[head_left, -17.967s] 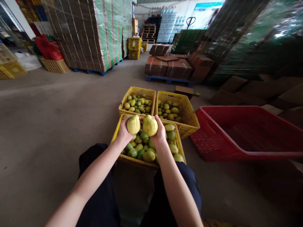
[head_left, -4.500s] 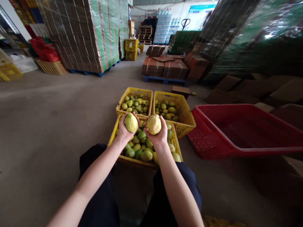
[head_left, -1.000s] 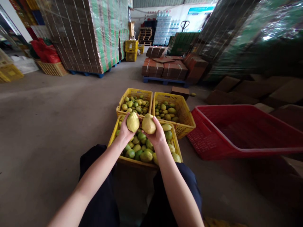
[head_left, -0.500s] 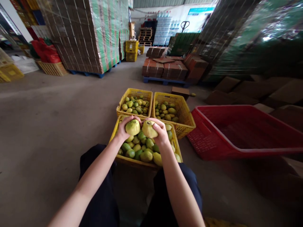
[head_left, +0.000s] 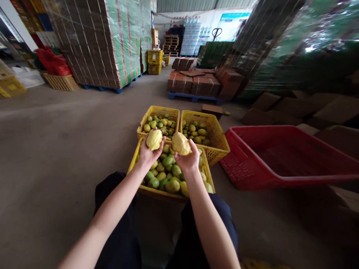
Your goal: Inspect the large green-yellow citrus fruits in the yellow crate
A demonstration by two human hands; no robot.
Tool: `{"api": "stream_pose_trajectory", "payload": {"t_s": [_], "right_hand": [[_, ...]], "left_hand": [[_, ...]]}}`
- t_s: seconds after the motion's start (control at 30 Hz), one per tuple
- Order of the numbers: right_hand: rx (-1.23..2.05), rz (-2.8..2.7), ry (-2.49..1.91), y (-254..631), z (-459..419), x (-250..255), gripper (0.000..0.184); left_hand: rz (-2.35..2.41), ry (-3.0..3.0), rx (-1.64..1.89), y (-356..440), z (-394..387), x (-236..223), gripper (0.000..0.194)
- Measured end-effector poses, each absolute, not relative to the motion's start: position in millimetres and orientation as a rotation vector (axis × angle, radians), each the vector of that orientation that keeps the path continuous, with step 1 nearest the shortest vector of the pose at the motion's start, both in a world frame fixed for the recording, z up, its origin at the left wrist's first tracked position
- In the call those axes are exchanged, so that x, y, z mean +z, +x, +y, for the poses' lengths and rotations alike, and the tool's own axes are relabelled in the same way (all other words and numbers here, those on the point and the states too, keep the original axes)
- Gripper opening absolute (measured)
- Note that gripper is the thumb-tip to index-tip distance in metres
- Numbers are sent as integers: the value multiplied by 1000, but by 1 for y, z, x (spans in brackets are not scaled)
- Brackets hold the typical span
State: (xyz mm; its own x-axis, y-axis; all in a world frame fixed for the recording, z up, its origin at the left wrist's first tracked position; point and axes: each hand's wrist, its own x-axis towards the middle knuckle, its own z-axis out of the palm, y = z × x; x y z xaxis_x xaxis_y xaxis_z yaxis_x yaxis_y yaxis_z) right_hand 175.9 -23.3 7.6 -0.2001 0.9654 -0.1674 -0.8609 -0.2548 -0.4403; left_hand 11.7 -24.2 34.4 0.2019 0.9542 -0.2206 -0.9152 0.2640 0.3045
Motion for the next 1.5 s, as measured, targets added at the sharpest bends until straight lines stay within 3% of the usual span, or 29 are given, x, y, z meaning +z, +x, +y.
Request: {"api": "stream_pose_trajectory", "payload": {"t_s": [0.33,1.0,1.5], "right_hand": [[1579,-157,-376,159,-27,11,38],[1529,-206,-391,161,-26,10,31],[1528,-226,-408,160,-29,13,35]], "left_hand": [[439,127,1364,41,-17,25,38],[483,108,1402,50,-19,31,36],[473,137,1388,49,-17,27,39]]}}
